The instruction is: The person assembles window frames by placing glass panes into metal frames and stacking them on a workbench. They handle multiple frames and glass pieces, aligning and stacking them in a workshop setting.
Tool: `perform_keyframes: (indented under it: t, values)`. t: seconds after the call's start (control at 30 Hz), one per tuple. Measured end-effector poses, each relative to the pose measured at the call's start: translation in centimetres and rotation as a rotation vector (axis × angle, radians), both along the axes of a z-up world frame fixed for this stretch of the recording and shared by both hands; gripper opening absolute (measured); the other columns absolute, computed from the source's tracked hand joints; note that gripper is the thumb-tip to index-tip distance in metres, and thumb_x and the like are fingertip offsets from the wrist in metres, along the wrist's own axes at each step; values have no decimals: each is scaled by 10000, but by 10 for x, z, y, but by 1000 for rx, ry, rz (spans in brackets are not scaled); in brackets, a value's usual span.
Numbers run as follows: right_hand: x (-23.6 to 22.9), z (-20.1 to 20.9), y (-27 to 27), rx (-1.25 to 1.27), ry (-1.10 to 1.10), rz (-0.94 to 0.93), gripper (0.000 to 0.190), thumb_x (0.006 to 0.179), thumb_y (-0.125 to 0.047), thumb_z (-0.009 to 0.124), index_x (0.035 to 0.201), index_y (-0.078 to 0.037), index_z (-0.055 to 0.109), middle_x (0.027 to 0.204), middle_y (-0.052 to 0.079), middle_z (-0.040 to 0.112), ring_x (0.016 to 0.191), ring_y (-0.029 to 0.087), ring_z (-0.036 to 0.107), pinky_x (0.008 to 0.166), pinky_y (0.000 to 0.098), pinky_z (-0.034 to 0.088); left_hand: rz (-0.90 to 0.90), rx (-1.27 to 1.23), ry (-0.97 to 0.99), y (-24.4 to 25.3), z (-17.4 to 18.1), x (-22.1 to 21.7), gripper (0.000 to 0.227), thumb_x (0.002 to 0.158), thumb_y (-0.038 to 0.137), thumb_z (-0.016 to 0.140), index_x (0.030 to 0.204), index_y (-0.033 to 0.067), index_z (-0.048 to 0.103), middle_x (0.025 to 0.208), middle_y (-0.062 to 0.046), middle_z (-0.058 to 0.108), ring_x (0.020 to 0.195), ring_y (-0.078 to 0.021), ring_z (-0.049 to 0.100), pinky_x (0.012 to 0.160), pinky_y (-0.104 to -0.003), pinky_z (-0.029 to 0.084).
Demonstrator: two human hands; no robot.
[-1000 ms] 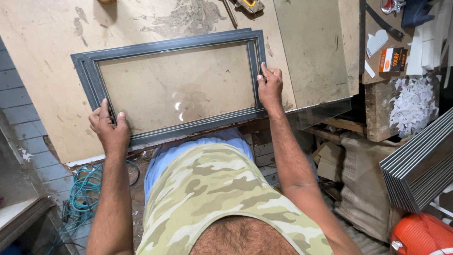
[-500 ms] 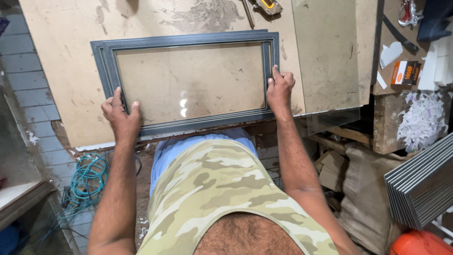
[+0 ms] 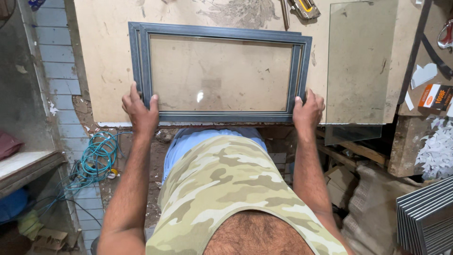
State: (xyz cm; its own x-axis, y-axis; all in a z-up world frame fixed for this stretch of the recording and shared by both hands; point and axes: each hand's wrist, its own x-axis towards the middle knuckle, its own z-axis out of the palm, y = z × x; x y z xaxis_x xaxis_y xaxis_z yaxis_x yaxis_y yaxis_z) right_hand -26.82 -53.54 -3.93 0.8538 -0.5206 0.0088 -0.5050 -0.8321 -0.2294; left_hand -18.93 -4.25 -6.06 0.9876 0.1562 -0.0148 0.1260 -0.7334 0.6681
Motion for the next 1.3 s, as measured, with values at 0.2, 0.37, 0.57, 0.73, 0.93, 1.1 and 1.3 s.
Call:
perform_keyframes:
  t: [0.2,0.37,0.57,0.73,0.93,1.1,1.3]
  values:
    - [-48,-22,-18,866,-155,-283,289,980,-87,745,1248,18,726,940,6,672,800,98,579,705,264,489,55,-118,201,16,11,-36,432,935,95,738,1344,-3,638,1176,-121,607,933,-180,654,837,-355,553]
    - [-52,-4,-20,1224,-253,-418,309,957,-40,722,1256,24,675,969,12,709,796,77,628,672,227,511,192,-789,338,34,19,-27,402,946,39,723,1335,0,630,1088,-22,716,914,-77,638,825,-251,555]
    - [-46,24,-11,1569,-262,-470,233,981,-50,692,1200,16,645,1017,49,726,887,112,692,841,267,586,279,-1115,447,44,36,-26,391,990,44,701,1363,28,584,1094,-32,717,941,-112,662,784,-281,575]
    - [-46,19,-3,1659,-291,-501,205,982,-31,674,1178,-6,620,1034,83,724,943,152,722,890,293,599,323,-1175,495,44,38,-24,399,985,36,666,1354,39,513,1106,-70,728,1021,-174,728,860,-326,629]
    - [-51,8,-6,1632,-300,-489,244,993,-40,675,1228,10,632,1023,92,725,923,164,715,851,309,628,265,-1138,438,43,19,-27,429,981,25,680,1364,7,487,1081,-127,726,984,-192,738,864,-319,639]
    - [-54,4,-5,1616,-325,-478,229,1010,-32,676,1229,15,631,1041,95,722,933,175,722,842,318,633,222,-1089,417,45,11,-30,413,968,50,707,1335,6,522,1036,-103,727,938,-157,729,811,-286,629]
    - [-47,16,-1,1536,-362,-411,363,1009,-17,677,1367,19,622,1109,86,727,912,132,698,831,270,613,191,-1011,607,39,24,-14,394,1014,194,700,1384,121,586,971,-10,635,864,-104,638,708,-277,571]
